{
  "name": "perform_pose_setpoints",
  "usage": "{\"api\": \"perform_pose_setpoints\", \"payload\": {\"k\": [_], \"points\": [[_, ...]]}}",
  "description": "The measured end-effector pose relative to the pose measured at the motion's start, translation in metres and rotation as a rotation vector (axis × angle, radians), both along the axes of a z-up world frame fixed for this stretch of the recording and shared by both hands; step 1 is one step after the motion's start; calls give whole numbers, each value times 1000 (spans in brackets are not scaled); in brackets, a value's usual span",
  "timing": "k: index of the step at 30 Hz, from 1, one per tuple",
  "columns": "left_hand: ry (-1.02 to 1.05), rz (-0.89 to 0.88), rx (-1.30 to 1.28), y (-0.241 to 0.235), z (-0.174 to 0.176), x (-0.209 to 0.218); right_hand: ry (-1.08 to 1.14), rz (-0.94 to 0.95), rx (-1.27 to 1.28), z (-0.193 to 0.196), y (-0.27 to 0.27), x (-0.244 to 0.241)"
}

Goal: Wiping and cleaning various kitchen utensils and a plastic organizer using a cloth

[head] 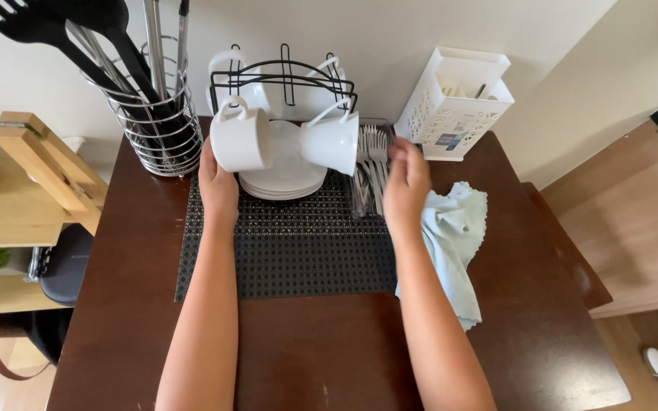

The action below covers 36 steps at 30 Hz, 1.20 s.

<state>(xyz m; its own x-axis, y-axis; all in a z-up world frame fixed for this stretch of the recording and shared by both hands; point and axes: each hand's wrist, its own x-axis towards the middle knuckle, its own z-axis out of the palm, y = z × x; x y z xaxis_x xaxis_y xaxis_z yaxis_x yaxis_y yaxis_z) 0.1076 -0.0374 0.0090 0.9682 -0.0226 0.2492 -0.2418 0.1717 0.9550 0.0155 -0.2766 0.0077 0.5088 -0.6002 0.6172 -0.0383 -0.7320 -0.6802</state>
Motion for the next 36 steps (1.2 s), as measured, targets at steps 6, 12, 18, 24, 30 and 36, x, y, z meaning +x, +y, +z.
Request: {"api": "perform_pose_setpoints", "payload": {"k": [6,12,18,24,30,36], "points": [[-43,-50,-211,-8,-16,23,-324,811,1220,-14,20,77],[-88,-58,-347,-14,-46,43,-292,846,1152,-28,31,75],[-90,-58,-460,-13,-68,53,-353,937,1145,-20,30,81],[-32,-40,-499,-8,-70,49,-417,1020,1199,-10,38,74],[-2,-20,-463,-4,-64,36,-443,1024,1210,-3,45,60],[31,-6,-457,6,-60,17,-429,1023,1192,0,54,45]]}}
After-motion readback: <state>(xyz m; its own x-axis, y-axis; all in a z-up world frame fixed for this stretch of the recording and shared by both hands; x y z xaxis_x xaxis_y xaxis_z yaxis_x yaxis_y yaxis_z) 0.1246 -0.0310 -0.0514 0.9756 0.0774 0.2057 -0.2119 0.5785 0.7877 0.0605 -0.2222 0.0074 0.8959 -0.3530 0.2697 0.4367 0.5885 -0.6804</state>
